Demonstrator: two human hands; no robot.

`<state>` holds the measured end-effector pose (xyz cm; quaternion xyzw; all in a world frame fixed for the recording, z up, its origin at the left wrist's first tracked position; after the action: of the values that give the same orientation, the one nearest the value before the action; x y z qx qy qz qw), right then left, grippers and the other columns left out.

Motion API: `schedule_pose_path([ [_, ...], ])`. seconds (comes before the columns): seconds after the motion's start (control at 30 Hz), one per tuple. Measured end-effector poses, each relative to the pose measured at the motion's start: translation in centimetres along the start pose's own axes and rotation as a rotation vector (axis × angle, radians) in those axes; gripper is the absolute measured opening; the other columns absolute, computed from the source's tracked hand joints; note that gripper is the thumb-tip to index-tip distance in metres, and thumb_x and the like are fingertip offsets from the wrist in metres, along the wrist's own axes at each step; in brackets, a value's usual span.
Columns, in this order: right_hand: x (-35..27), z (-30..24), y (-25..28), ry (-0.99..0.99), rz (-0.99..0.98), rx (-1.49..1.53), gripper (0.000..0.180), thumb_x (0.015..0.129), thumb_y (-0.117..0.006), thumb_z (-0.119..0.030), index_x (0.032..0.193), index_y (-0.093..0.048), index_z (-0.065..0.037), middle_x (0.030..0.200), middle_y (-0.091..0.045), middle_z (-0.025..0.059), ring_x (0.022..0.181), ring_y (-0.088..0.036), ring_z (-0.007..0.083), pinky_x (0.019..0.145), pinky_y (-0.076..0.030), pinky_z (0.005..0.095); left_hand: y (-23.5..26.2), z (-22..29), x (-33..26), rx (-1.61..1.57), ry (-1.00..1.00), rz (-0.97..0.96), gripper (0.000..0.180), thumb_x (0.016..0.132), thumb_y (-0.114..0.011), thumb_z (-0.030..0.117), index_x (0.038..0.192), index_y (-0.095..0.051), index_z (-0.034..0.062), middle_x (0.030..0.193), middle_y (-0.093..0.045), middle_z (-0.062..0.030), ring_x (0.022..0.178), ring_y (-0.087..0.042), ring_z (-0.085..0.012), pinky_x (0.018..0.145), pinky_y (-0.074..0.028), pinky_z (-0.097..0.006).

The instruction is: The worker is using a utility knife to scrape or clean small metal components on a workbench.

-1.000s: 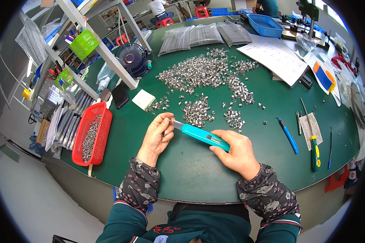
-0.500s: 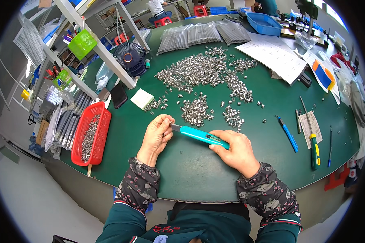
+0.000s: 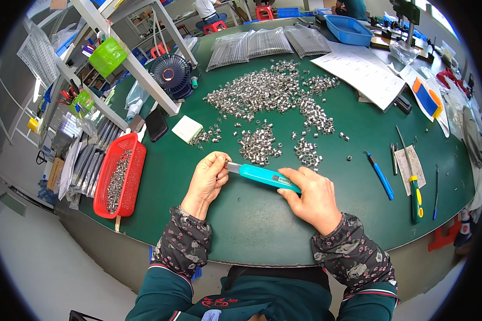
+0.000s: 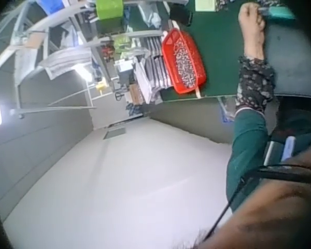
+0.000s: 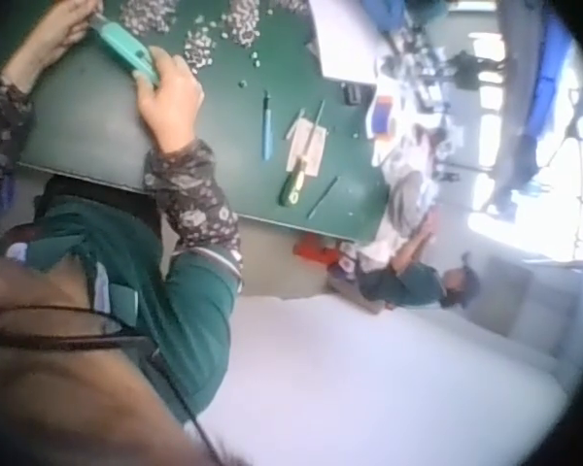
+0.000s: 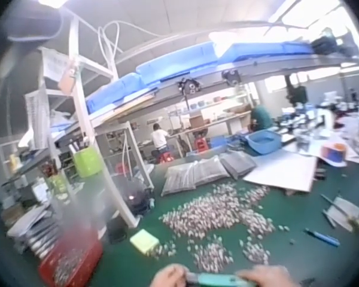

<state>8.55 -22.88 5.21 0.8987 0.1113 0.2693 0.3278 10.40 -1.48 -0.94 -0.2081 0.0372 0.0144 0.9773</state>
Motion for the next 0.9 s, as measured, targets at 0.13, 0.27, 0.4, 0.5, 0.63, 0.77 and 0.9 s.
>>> schedule_pose_path([
  [0.13, -0.03, -0.44, 0.22, 0.034, 0.022, -0.036, 0.033, 0.071, -0.070, -0.017, 0.102, -0.063, -0.012, 0.071, -0.054, 0.0083, 0.063, -0.057, 0.0287, 0.056, -0.045, 0.0377, 0.05, -0.04, -0.05, 0.016, 0.007, 0.008, 0.015, 0.092, -0.054, 0.018, 0.086, -0.057, 0.0040, 0.063, -0.041, 0.0050, 0.049, -0.032, -0.0015, 0.040, -0.023, -0.015],
  [0.27, -0.03, -0.72, 0.39, 0.053, 0.033, -0.062, 0.033, 0.070, -0.070, -0.016, 0.103, -0.063, -0.012, 0.071, -0.053, 0.0079, 0.064, -0.056, 0.0282, 0.056, -0.045, 0.0376, 0.11, -0.12, 0.04, 0.026, 0.005, 0.000, 0.016, 0.092, -0.054, 0.018, 0.085, -0.057, 0.0040, 0.063, -0.041, 0.0047, 0.049, -0.032, -0.0016, 0.040, -0.023, -0.016],
  [0.4, -0.08, -0.78, 0.37, 0.066, 0.042, -0.076, 0.034, 0.070, -0.070, -0.016, 0.103, -0.063, -0.012, 0.071, -0.052, 0.0078, 0.064, -0.056, 0.0278, 0.056, -0.045, 0.0376, 0.24, -0.20, 0.04, 0.032, 0.019, -0.002, 0.018, 0.092, -0.055, 0.019, 0.083, -0.057, 0.0042, 0.062, -0.041, 0.0042, 0.048, -0.032, -0.0018, 0.039, -0.022, -0.016],
  [0.5, -0.06, -0.82, 0.35, 0.070, 0.039, -0.076, 0.034, 0.070, -0.070, -0.016, 0.103, -0.062, -0.012, 0.071, -0.052, 0.0077, 0.064, -0.056, 0.0278, 0.056, -0.044, 0.0377, 0.19, -0.18, -0.02, 0.036, 0.037, 0.003, 0.019, 0.092, -0.055, 0.021, 0.082, -0.056, 0.0048, 0.062, -0.041, 0.0041, 0.048, -0.032, -0.0019, 0.038, -0.022, -0.016],
  [0.63, -0.06, -0.81, 0.28, 0.083, 0.030, -0.075, 0.034, 0.070, -0.070, -0.016, 0.103, -0.062, -0.012, 0.071, -0.051, 0.0078, 0.064, -0.055, 0.0281, 0.055, -0.044, 0.0380, 0.23, -0.28, 0.05, 0.039, 0.053, -0.003, 0.022, 0.091, -0.056, 0.023, 0.078, -0.055, 0.0060, 0.061, -0.041, 0.0042, 0.046, -0.033, -0.0020, 0.037, -0.022, -0.017],
  [0.77, -0.05, -0.80, 0.15, 0.086, 0.021, -0.072, 0.033, 0.071, -0.069, -0.017, 0.103, -0.062, -0.012, 0.071, -0.051, 0.0081, 0.064, -0.055, 0.0283, 0.055, -0.044, 0.0383, 0.28, -0.21, 0.02, 0.058, 0.057, 0.016, 0.024, 0.091, -0.056, 0.024, 0.076, -0.053, 0.0066, 0.060, -0.041, 0.0043, 0.046, -0.033, -0.0021, 0.037, -0.022, -0.017],
  [0.9, -0.06, -0.84, 0.17, 0.086, 0.016, -0.070, 0.033, 0.071, -0.069, -0.017, 0.103, -0.062, -0.012, 0.071, -0.051, 0.0081, 0.064, -0.055, 0.0283, 0.055, -0.044, 0.0383, 0.38, -0.32, 0.09, 0.082, 0.072, 0.018, 0.025, 0.092, -0.056, 0.025, 0.074, -0.053, 0.0070, 0.058, -0.040, 0.0041, 0.045, -0.032, -0.0022, 0.036, -0.022, -0.016],
])
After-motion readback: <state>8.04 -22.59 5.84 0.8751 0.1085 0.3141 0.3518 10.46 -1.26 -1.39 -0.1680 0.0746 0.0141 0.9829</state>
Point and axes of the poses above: each hand's wrist, its own x-axis towards the middle knuckle, its own y-axis out of the back of the hand, z = x × y, the point moved 9 cm from there along x, towards the middle knuckle
